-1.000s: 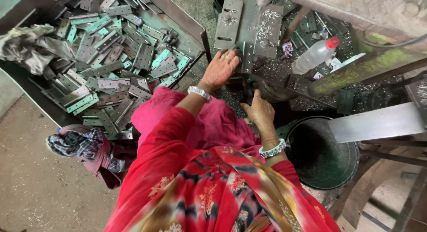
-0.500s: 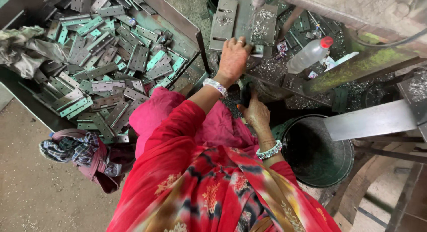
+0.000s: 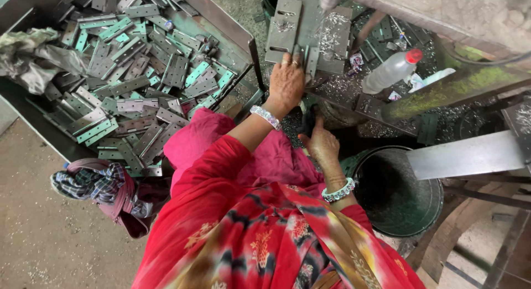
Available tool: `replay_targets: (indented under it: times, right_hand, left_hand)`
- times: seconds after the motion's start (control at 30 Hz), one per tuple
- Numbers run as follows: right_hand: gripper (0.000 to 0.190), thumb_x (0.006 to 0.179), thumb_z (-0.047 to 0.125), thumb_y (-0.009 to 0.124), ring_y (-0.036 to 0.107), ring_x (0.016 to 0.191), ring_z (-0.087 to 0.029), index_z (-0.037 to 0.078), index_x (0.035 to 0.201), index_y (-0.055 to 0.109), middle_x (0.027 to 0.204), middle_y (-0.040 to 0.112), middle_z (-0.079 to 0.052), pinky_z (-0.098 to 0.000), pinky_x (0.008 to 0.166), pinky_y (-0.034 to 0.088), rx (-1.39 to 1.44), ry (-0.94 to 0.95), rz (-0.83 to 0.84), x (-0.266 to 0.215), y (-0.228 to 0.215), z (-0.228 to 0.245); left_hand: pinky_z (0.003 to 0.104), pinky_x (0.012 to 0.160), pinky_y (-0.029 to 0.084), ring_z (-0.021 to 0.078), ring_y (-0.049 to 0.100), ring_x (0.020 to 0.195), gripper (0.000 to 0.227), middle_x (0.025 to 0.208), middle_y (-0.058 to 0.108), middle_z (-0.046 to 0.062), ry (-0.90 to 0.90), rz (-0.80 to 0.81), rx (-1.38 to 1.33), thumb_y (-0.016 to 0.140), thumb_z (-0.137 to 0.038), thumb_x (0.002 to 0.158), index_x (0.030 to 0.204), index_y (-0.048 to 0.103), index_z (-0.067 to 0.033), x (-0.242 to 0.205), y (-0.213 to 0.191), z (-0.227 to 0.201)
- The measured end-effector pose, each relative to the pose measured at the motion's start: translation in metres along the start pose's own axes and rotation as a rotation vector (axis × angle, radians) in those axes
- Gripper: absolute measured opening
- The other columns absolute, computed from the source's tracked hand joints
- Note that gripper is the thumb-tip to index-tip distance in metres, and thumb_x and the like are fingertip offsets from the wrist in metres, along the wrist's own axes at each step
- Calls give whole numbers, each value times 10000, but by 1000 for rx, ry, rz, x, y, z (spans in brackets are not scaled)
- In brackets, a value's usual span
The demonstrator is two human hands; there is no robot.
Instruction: The person operates a drill press to machine small metal plates. They pick plates from a bin, position them under the drill, activate the press, and then place the finished pieces into a container.
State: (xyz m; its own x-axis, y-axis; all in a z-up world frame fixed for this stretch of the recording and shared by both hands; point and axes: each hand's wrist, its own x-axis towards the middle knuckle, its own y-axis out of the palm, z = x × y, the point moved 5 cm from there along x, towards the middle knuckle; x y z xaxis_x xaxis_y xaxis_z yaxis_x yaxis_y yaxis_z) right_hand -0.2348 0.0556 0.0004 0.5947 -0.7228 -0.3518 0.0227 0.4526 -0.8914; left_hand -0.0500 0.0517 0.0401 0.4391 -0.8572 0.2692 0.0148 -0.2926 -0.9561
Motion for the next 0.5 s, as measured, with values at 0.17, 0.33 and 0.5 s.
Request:
replay_targets:
  times: [0.17, 0.33, 0.5]
  right_hand:
    - [864, 886, 507, 732, 699, 1009, -458, 116, 1539, 324, 1058, 726, -268, -563, 862, 539, -71, -108, -43, 4, -28, 15]
    - [910, 877, 503, 723, 695, 999, -462, 97, 1566, 289, 1023, 728, -276, -562, 859, 535, -96, -89, -46, 2, -44, 25]
    - [892, 864, 521, 725, 702, 1005, -456, 79, 1543, 350, 1029, 730, -276, -554, 855, 542, -89, -109, -71, -3, -41, 25]
  left_hand:
    - [429, 1004, 370, 327, 380, 1406, 475, 1484, 510, 131, 16, 40, 284, 606, -321, 890, 1280, 699, -67, 6, -5, -11]
    - [442, 1043, 339, 338, 328, 1467, 383, 1548, 483, 143, -21, 219, 172, 591, -355, 965, 1227, 737, -116, 18, -1, -16]
    - [463, 1106, 313, 340, 289, 1526, 472, 1547, 478, 106, -97, 249, 97, 587, -375, 986, 1356, 661, -92, 36, 16, 13]
